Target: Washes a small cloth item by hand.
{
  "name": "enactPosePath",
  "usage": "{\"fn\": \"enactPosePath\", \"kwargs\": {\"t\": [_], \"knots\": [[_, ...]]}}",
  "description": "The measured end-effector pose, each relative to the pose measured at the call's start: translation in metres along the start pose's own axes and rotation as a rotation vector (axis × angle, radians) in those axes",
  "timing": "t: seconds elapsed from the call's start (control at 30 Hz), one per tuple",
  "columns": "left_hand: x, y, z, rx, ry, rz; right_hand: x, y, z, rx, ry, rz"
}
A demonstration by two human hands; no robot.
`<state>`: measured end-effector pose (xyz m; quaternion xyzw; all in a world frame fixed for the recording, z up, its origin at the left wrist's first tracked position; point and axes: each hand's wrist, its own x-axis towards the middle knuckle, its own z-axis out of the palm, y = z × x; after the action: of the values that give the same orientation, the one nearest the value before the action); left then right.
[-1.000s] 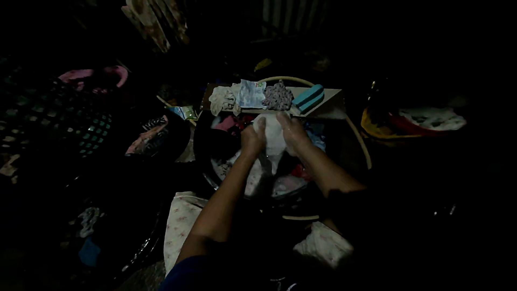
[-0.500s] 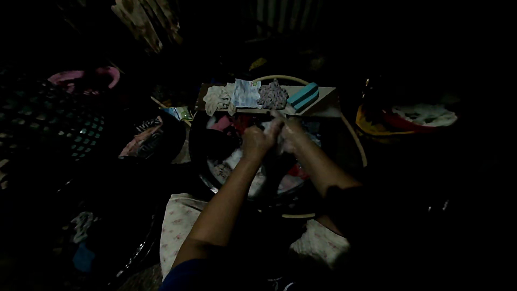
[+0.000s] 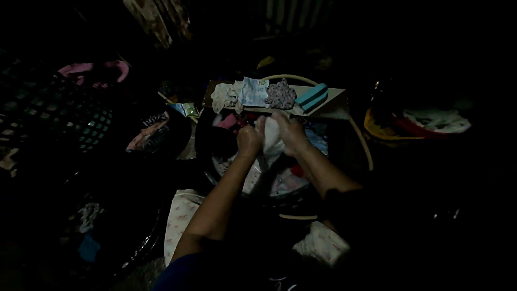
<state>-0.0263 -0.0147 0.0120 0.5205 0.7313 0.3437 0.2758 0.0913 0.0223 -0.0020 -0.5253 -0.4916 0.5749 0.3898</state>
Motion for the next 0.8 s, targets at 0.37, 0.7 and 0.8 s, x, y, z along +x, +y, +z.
{"fn": "enactPosePath", "kwargs": {"t": [0.37,0.7,0.8], "knots": [[0.021,-0.068,-0.047,-0.752,-0.242,-0.197,0.059,0.069,-0.053,-0.986,-0.145,-0.072],[0.026,-0.108,-0.029,-1.497,-0.438,-0.119,0.060,0.084,-0.016,-1.261,-0.045,-0.027],[0.030,-0.115,-0.027,-1.591,-0.440,-0.084,0.033,0.092,-0.010,-1.157,-0.102,-0.068]]}}
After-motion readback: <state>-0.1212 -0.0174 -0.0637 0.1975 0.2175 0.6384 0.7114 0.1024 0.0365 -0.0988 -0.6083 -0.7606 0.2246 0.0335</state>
